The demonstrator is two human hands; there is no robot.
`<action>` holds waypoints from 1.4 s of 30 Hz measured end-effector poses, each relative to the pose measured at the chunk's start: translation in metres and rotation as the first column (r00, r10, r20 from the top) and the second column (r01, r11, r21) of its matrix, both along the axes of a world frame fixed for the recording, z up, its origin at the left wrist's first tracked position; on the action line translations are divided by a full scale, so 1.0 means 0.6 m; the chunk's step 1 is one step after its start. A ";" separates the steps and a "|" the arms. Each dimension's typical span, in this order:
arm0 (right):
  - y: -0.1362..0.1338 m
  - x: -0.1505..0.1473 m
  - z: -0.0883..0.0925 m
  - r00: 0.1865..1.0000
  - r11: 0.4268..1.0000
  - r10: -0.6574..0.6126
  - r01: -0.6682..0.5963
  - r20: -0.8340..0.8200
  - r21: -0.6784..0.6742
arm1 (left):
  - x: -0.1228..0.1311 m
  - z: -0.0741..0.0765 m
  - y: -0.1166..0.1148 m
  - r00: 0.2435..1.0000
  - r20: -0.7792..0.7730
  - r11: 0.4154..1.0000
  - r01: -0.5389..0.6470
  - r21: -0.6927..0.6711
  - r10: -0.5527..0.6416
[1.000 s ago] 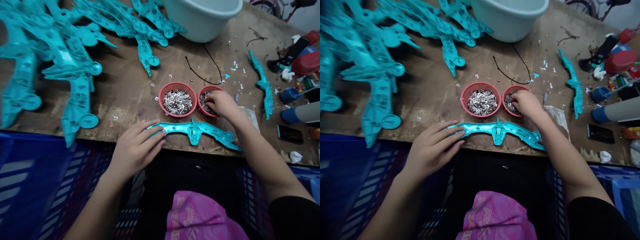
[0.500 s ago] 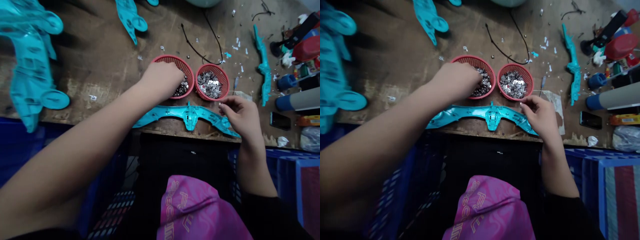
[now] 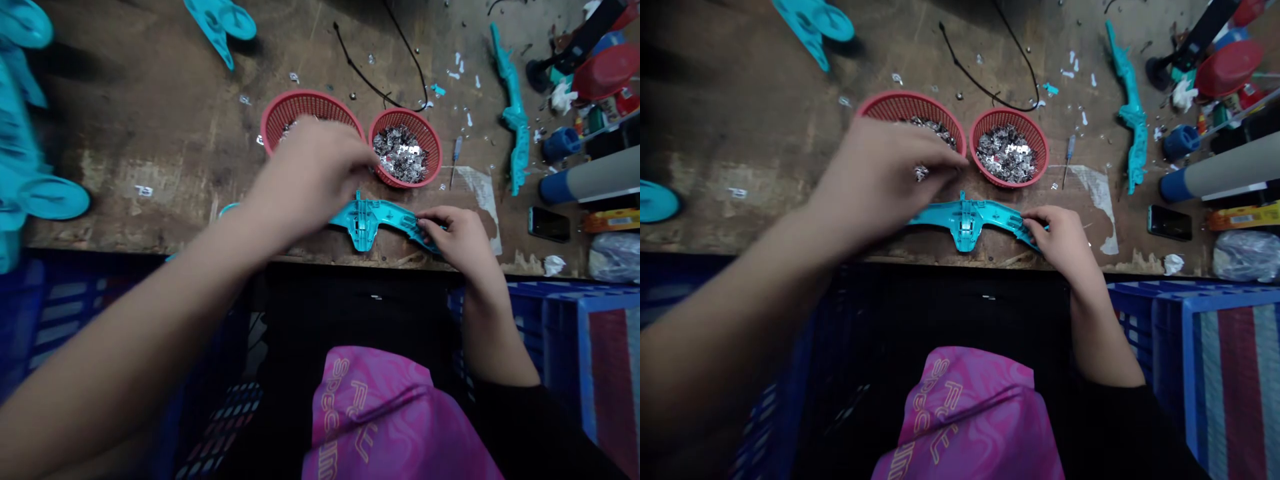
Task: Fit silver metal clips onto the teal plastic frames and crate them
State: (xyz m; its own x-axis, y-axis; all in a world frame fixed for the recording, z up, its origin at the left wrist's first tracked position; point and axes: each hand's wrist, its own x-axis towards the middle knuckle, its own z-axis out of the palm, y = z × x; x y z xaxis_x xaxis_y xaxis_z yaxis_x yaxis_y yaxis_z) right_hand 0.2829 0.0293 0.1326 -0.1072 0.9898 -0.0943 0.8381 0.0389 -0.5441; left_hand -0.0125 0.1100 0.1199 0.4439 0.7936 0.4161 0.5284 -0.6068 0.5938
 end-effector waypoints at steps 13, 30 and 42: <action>-0.009 -0.035 0.017 0.968 0.993 0.068 -0.090 0.240 0.082 | 0.092 -0.066 -0.101 0.923 0.374 0.921 0.063 -0.384 0.093; 0.007 -0.037 -0.004 0.917 0.990 0.021 0.037 -0.399 0.137 | 0.092 -0.079 -0.116 0.991 -0.071 0.993 0.119 0.013 -0.118; 0.045 0.004 -0.014 0.873 0.862 0.485 -0.467 -0.048 0.196 | 0.069 -0.101 -0.128 0.979 -0.127 0.983 0.169 0.073 -0.159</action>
